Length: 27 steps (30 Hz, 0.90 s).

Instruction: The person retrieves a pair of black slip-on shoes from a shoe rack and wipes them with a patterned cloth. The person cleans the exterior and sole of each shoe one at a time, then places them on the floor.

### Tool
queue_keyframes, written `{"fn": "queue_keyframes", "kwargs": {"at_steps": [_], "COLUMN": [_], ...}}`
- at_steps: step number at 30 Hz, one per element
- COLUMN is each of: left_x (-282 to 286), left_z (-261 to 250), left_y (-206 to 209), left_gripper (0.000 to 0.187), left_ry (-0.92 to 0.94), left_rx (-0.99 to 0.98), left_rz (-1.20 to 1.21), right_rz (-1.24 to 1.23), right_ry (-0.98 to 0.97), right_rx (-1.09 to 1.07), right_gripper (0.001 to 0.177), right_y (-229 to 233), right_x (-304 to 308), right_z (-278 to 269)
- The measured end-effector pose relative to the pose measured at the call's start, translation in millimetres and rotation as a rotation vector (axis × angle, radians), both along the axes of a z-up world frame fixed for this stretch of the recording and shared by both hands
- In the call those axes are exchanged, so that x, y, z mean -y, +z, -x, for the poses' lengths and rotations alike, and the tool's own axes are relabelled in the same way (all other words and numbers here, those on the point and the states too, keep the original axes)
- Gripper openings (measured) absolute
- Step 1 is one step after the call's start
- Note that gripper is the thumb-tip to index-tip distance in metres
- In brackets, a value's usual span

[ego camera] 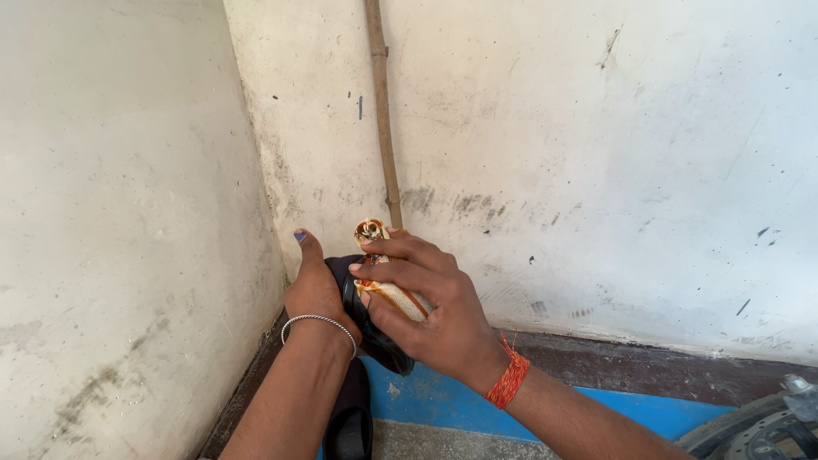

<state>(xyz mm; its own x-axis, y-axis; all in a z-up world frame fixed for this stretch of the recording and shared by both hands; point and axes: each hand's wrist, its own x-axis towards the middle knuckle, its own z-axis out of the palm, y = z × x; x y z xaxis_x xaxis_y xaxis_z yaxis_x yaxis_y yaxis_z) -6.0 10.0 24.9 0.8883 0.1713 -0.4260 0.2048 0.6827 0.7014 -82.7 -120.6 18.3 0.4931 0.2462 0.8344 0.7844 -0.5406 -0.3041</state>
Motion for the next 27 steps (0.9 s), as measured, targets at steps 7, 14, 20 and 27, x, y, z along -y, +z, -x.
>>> {"fn": "queue_keyframes", "kwargs": {"at_steps": [7, 14, 20, 27], "left_x": [-4, -12, -10, -12], "left_z": [-6, -6, -5, -7], "left_y": [-11, -18, -19, -22], "left_gripper": [0.092, 0.086, 0.086, 0.084], "left_ry": [0.004, 0.07, -0.008, -0.032], "left_rx": [0.065, 0.045, 0.056, 0.019], "left_rz": [-0.014, 0.072, 0.025, 0.028], "right_rz": [-0.288, -0.191, -0.465, -0.604], "right_ry": [0.121, 0.24, 0.308, 0.339], "right_rx": [-0.473, -0.465, -0.658, -0.773], "right_gripper": [0.022, 0.025, 0.024, 0.019], "right_y": [1, -9, -13, -9], "right_x": [3, 4, 5, 6], "right_z": [-20, -23, -34, -37]}}
